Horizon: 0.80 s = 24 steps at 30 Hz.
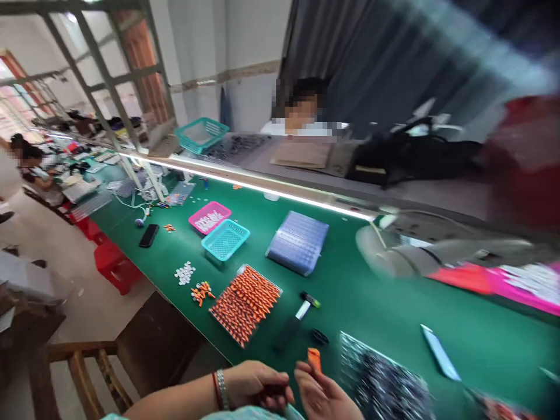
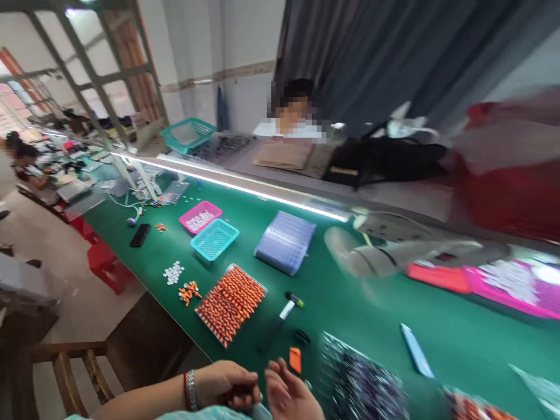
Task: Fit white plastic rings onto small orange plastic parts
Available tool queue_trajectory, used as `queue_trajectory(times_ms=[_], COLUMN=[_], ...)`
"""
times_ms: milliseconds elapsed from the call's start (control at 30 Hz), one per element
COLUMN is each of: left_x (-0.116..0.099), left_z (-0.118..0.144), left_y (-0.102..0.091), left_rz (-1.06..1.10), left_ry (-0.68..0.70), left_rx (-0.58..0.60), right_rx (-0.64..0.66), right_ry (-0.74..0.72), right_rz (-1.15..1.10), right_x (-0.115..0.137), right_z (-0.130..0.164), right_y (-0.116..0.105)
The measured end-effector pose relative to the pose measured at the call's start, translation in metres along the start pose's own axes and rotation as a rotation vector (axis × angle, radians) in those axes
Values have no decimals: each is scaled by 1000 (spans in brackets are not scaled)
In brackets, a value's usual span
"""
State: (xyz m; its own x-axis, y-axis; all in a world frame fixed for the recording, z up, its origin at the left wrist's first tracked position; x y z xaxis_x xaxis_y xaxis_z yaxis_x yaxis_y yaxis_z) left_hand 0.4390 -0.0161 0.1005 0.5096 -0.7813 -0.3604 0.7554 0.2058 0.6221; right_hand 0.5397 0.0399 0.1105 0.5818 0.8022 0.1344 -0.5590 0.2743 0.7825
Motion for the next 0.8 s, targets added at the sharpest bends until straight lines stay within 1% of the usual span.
queue_trajectory(times_ms=[133, 233, 333, 467, 533, 633, 733, 800], left_x=[-13, -19, -20, -21, -24, -27, -24, -22], left_z=[16, 21, 20, 16, 17, 22, 26, 24], left_y=[-2, -6, -13, -22, -23, -19, -12, -11], left_rz=[-127, -159, -144, -28, 47, 144, 221, 280], left_ry=[77, 114, 123, 91, 63, 5, -63, -70], left_rx=[20, 18, 5, 1, 11, 32, 43, 28], right_rx=[-96, -114, -100, -90, -84, -73, -84, -83], right_ry=[-82, -105, -93, -96, -102, -75, -20, 36], right_rz=[-90, -140, -155, -164, -173, -181, -172, -144], right_x=[-13, -17, -21, -24, -24, -24, -21, -19], right_z=[-11, -15, -14, -15, -15, -12, -8, -10], right_y=[10, 18, 30, 37, 36, 29, 14, -1])
Point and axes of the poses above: each hand's wrist, its own z-axis away from the middle knuckle, its own y-axis out of the palm, x = y × z, the point moved 6 cm from there along -z, towards the middle knuckle, and after that the axes turned 2 degrees about y, right-handed, at the moved point
